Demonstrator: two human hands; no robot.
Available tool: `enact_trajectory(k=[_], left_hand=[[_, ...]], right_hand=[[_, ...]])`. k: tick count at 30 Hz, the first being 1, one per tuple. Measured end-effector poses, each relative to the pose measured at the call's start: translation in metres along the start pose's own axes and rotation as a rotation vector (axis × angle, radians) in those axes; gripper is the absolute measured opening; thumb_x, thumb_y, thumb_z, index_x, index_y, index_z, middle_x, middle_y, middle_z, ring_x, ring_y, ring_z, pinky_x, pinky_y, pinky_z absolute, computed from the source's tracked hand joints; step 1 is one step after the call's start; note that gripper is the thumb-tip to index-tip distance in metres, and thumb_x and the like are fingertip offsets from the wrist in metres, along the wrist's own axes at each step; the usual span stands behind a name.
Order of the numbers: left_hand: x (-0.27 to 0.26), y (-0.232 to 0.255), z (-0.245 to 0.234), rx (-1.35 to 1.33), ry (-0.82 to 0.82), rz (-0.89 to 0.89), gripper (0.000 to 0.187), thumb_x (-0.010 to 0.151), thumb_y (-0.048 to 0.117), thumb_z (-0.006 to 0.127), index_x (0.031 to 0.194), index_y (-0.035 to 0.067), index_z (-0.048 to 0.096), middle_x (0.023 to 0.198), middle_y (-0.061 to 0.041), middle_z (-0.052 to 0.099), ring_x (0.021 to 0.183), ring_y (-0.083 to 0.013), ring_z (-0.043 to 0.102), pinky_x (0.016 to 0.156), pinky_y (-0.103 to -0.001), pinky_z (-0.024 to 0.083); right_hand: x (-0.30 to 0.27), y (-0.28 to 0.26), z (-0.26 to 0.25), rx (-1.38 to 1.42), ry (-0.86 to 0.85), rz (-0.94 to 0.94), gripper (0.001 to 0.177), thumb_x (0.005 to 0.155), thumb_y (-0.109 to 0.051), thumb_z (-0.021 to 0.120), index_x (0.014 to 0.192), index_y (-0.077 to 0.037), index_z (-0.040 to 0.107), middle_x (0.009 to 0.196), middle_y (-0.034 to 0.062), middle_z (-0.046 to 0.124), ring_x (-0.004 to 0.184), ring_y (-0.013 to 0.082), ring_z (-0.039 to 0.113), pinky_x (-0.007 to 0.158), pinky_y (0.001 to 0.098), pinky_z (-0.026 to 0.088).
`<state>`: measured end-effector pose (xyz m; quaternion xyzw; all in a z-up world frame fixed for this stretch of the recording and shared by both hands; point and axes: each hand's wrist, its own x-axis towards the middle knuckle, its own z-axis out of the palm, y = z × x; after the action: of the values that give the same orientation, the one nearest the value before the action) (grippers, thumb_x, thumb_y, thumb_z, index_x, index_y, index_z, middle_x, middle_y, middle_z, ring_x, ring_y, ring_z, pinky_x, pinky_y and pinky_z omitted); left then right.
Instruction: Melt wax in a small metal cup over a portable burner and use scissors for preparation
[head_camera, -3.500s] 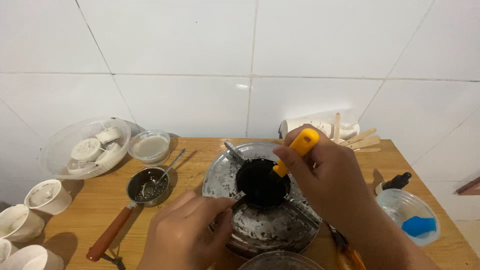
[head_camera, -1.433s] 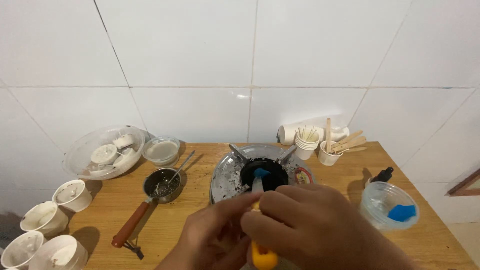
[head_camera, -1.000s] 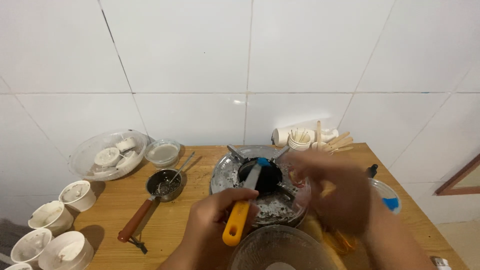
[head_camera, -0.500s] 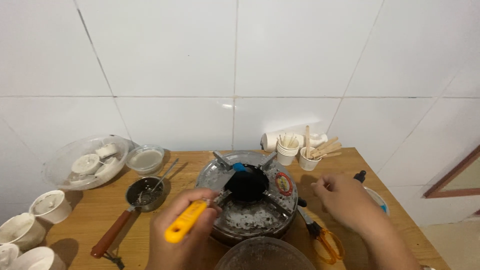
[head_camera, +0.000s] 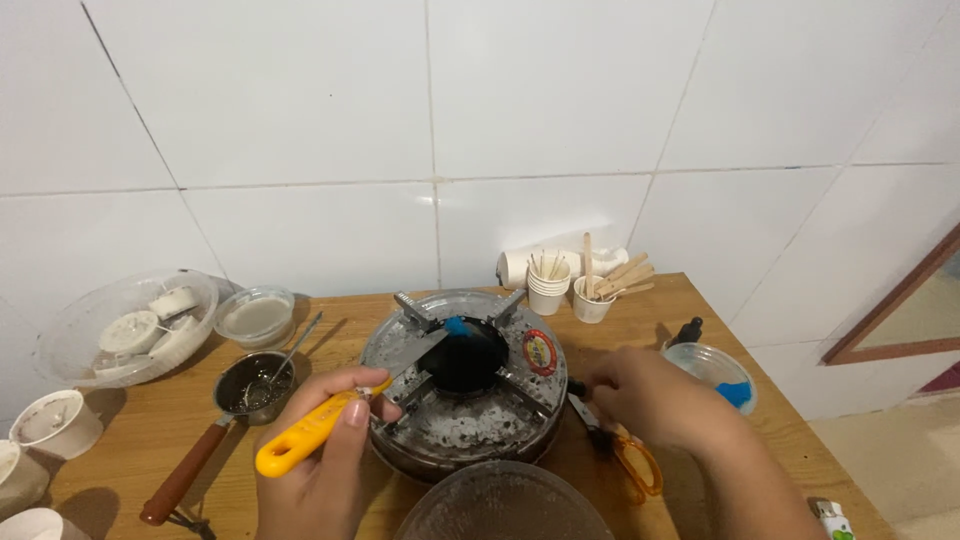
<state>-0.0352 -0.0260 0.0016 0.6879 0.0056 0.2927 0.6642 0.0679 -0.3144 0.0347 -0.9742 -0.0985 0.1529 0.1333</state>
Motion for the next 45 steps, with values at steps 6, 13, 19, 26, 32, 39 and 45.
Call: enact_trajectory(k=[6,13,19,26,32,39,45], left_hand=[[0.0,-0.008,0.0,-0.066,-0.013,0.019,0.029,0.095,0.02,0.058,0.107,0.0,0.075,0.1,-0.012,0.076,0.08,-0.0189,0.075,0.074,-0.027,0.052],[-0.002,0.008,0.0,0.013,-0.015,0.031,0.032,0.092,0.024,0.058,0.105,0.001,0.078,0.082,-0.013,0.079,0.076,-0.0182,0.076,0.074,-0.027,0.054],[0.001,0.0,0.001,0.038,0.022,0.06,0.034,0.09,0.028,0.059,0.102,0.001,0.077,0.087,-0.01,0.077,0.073,-0.0182,0.078,0.07,-0.026,0.055],[0.0,0.001,0.003,0.065,-0.005,0.063,0.034,0.09,0.027,0.059,0.103,0.002,0.078,0.084,-0.011,0.077,0.071,-0.0168,0.076,0.07,-0.026,0.054],[0.002,-0.015,-0.001,0.049,-0.065,0.128,0.03,0.092,0.023,0.058,0.108,0.004,0.076,0.092,-0.009,0.077,0.075,-0.0151,0.076,0.074,-0.025,0.054],[0.004,-0.011,-0.006,0.084,-0.093,0.156,0.031,0.094,0.028,0.058,0.11,0.007,0.076,0.088,-0.007,0.078,0.076,-0.0135,0.075,0.074,-0.025,0.053],[0.005,-0.015,-0.008,0.088,-0.09,0.238,0.034,0.092,0.03,0.058,0.109,0.007,0.076,0.081,-0.008,0.078,0.072,-0.0126,0.074,0.071,-0.024,0.053]], right_hand=[[0.002,-0.007,0.0,0.325,-0.044,0.112,0.031,0.085,-0.005,0.042,0.08,-0.007,0.073,0.072,0.0063,0.079,0.054,0.0164,0.06,0.053,0.0289,0.047],[-0.04,0.012,-0.02,0.005,0.138,0.123,0.03,0.094,-0.041,0.058,0.077,-0.019,0.068,0.074,-0.0037,0.074,0.073,0.0129,0.065,0.068,0.0355,0.042],[-0.084,0.135,0.014,-0.284,0.364,0.664,0.05,0.077,-0.078,0.065,0.07,-0.03,0.077,0.059,-0.007,0.071,0.062,0.0106,0.067,0.063,0.0281,0.044],[-0.093,0.2,0.044,-0.225,-0.129,0.908,0.048,0.068,-0.07,0.089,0.086,-0.026,0.085,0.08,-0.0091,0.086,0.077,0.0046,0.079,0.066,0.0185,0.054],[-0.098,0.165,0.027,-0.051,0.044,0.536,0.023,0.086,-0.044,0.069,0.099,-0.034,0.084,0.081,-0.0157,0.088,0.076,-0.001,0.074,0.077,0.0157,0.06],[-0.087,0.008,-0.036,-0.014,0.25,0.159,0.028,0.1,-0.046,0.05,0.09,-0.021,0.057,0.08,-0.0028,0.072,0.074,0.0138,0.065,0.076,0.0306,0.049],[-0.009,-0.066,-0.015,0.953,0.213,-0.392,0.017,0.107,-0.024,0.043,0.097,-0.009,0.042,0.064,0.0111,0.053,0.043,0.0186,0.045,0.032,0.0301,0.037]])
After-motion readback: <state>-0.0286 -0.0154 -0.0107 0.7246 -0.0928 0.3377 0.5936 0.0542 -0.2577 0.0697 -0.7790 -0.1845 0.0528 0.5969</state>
